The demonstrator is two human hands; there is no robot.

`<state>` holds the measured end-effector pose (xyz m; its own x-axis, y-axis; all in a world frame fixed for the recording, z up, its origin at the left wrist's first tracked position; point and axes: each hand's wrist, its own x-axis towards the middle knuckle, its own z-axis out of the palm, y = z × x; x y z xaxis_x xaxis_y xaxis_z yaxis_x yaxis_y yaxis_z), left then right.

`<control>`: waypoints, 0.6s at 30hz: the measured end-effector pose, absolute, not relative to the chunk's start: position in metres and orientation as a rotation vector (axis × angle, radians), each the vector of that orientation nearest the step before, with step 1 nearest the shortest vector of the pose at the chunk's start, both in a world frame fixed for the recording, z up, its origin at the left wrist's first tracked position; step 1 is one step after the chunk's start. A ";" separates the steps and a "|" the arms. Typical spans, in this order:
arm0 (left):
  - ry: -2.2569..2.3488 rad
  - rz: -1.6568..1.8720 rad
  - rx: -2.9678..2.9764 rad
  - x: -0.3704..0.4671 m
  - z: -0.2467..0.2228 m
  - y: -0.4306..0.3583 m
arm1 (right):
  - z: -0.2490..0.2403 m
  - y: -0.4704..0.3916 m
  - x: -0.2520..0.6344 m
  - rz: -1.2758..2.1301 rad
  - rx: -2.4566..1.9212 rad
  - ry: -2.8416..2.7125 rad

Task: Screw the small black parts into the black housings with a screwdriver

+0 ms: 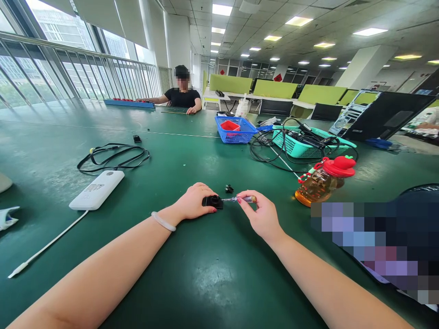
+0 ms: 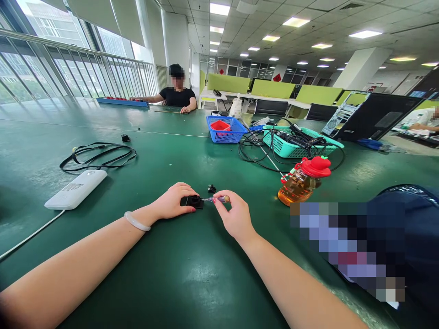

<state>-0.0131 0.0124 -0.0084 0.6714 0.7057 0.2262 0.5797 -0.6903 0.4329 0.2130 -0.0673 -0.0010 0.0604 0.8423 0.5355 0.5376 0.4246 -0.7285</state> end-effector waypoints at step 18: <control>1.109 0.489 2.560 -0.010 -0.001 0.008 | 0.006 -0.082 0.207 0.072 -0.873 -1.908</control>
